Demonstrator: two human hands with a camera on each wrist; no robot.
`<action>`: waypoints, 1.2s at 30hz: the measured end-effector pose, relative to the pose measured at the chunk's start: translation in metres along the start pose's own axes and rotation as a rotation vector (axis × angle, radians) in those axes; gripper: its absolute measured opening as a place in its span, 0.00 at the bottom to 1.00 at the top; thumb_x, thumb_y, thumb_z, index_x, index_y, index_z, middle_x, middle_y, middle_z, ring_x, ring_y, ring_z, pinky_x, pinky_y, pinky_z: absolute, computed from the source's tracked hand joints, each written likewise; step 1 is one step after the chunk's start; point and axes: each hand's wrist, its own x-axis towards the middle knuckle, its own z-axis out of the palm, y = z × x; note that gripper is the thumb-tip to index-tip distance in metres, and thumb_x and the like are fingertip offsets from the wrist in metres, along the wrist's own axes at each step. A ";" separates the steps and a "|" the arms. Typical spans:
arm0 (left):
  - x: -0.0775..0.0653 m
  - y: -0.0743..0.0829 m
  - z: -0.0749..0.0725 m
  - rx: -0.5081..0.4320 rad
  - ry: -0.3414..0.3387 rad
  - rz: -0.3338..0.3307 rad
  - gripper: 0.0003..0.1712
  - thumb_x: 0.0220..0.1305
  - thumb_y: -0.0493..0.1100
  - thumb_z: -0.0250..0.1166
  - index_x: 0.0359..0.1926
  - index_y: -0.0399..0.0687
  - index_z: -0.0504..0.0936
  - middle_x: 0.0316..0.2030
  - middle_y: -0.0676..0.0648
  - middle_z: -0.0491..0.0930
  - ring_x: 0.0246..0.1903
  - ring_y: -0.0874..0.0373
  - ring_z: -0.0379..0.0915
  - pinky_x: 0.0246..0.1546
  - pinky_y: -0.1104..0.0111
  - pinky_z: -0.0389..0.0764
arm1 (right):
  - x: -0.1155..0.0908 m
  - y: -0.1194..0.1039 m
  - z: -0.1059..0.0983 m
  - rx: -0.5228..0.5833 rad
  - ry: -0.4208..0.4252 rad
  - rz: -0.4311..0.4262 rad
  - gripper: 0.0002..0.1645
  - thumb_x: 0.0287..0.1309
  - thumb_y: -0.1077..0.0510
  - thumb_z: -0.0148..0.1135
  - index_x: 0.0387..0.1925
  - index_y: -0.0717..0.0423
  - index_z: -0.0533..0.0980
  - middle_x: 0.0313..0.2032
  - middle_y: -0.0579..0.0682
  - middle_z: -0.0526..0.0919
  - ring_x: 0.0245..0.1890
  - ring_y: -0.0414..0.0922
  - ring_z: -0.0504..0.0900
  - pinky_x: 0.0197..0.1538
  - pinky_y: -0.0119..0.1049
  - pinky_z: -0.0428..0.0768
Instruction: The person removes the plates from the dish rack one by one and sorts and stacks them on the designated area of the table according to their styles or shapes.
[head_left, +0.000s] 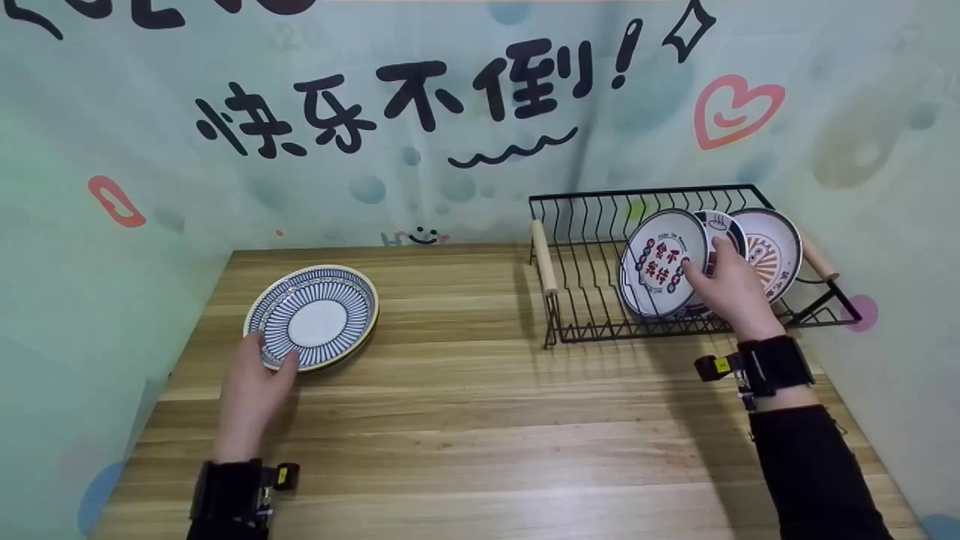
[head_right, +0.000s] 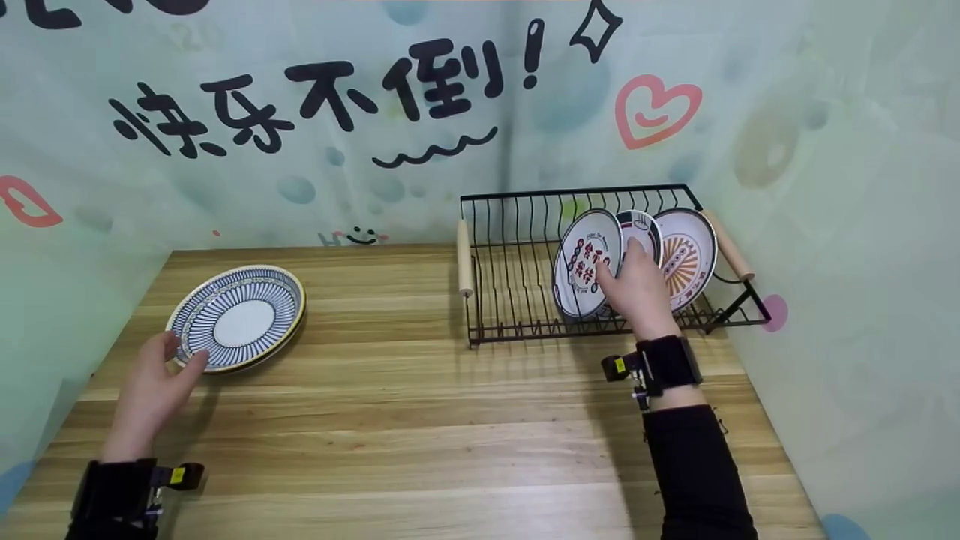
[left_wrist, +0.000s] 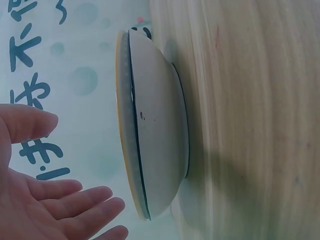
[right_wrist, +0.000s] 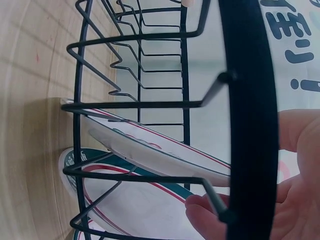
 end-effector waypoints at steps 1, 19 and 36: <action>0.000 0.000 0.000 0.003 -0.004 0.001 0.40 0.69 0.43 0.60 0.68 0.18 0.53 0.64 0.20 0.60 0.65 0.27 0.56 0.67 0.42 0.57 | 0.000 0.000 0.000 -0.002 0.001 -0.001 0.45 0.70 0.48 0.53 0.70 0.78 0.49 0.58 0.81 0.68 0.58 0.73 0.69 0.63 0.64 0.66; 0.000 0.008 0.006 0.023 -0.028 0.031 0.42 0.69 0.44 0.60 0.69 0.19 0.52 0.64 0.20 0.59 0.65 0.28 0.56 0.68 0.42 0.57 | 0.002 0.005 0.002 -0.059 -0.063 0.009 0.34 0.72 0.49 0.49 0.61 0.77 0.61 0.49 0.79 0.73 0.47 0.71 0.75 0.51 0.65 0.73; 0.001 0.023 0.020 0.027 -0.021 0.120 0.38 0.67 0.42 0.62 0.66 0.17 0.58 0.62 0.20 0.64 0.63 0.28 0.59 0.67 0.43 0.59 | 0.000 0.007 0.009 -0.146 0.017 -0.060 0.14 0.67 0.61 0.46 0.38 0.73 0.66 0.31 0.71 0.74 0.30 0.66 0.75 0.35 0.59 0.74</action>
